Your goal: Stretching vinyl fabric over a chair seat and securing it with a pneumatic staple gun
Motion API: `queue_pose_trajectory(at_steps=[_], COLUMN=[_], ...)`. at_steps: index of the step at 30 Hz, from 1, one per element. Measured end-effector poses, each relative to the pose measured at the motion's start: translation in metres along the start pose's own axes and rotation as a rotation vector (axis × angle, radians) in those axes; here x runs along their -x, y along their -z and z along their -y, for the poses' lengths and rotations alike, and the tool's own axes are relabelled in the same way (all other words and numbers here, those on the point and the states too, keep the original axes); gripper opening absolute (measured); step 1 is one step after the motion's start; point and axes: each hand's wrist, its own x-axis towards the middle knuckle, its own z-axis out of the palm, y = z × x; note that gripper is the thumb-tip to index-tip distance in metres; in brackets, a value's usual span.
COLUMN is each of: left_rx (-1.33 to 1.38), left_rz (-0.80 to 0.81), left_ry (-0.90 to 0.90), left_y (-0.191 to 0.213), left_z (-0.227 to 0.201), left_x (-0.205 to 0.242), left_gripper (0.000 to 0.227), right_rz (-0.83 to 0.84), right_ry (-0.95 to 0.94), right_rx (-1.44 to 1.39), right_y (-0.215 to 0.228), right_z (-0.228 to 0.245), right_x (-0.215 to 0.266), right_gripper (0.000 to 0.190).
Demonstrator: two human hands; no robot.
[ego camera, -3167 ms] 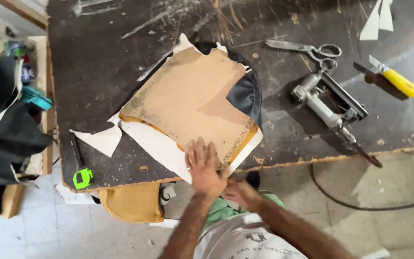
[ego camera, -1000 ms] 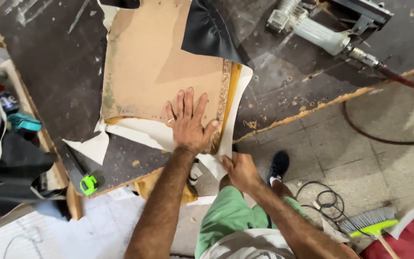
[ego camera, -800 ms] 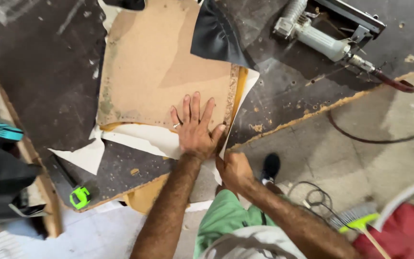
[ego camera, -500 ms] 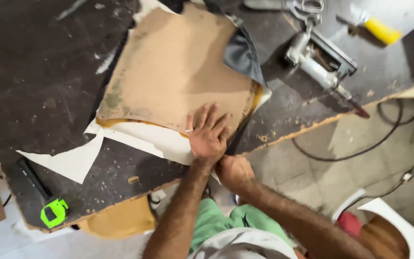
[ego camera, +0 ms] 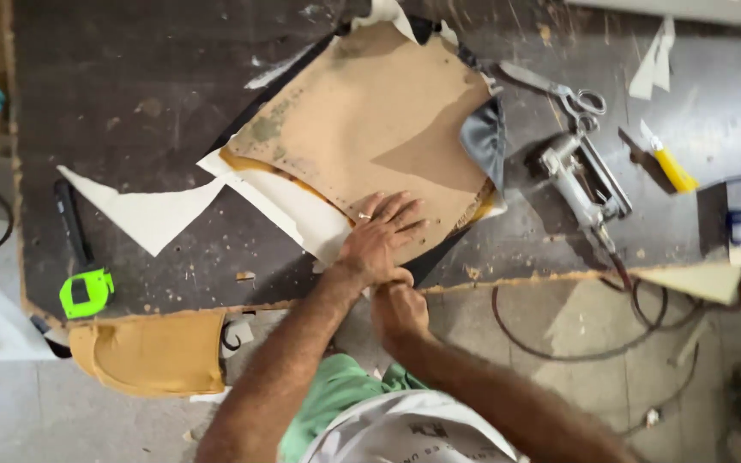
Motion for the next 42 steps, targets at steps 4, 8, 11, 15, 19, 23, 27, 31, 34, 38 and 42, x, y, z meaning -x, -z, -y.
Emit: queue_pose_trajectory(at_steps=[4, 8, 11, 15, 19, 23, 27, 31, 34, 38, 42], left_rx=[-0.049, -0.139, -0.185, -0.201, -0.205, -0.171, -0.164, -0.186, -0.185, -0.334, -0.238], left_rz=[0.121, 0.275, 0.357, 0.416, 0.42, 0.348, 0.35, 0.376, 0.432, 0.534, 0.377], left_ry=[0.031, 0.042, 0.061, 0.101, 0.097, 0.044, -0.032, -0.01, 0.009, -0.07, -0.075], left_y=[0.025, 0.032, 0.04, 0.04, 0.04, 0.038, 0.021, 0.033, 0.046, 0.037, 0.019], left_z=[-0.007, -0.013, -0.018, -0.02, -0.02, -0.016, -0.002, -0.007, -0.012, -0.002, 0.005], left_x=[-0.008, -0.009, -0.014, -0.019, -0.017, -0.011, -0.018, -0.018, -0.016, -0.021, -0.02], left_gripper=[0.112, 0.121, 0.127, 0.131, 0.131, 0.128, 0.135, 0.131, 0.128, 0.126, 0.118], right_rz=[-0.314, -0.058, -0.379, -0.136, 0.079, -0.01, 0.329, 0.2, 0.032, 0.081, 0.181], right_ry=[0.323, 0.048, -0.255, -0.174, -0.223, -0.192, -0.338, -0.171, 0.031, 0.19, 0.224], right_rx=[-0.406, -0.333, -0.161, -0.161, -0.368, -0.72, -0.832, -0.903, -0.943, -1.034, -0.982], right_y=[0.108, 0.096, 0.027, 0.023, 0.038, 0.049, 0.074, 0.065, 0.049, 0.09, 0.081], right_z=[-0.077, -0.249, -0.381, -0.412, -0.388, -0.337, -0.257, -0.208, -0.202, -0.188, -0.17], right_x=[0.027, -0.004, -0.056, -0.082, -0.054, 0.021, 0.065, 0.068, 0.06, 0.057, 0.07], right_gripper=[0.038, 0.062, 0.107, 0.096, 0.106, 0.083, 0.024, 0.032, 0.037, 0.023, 0.011])
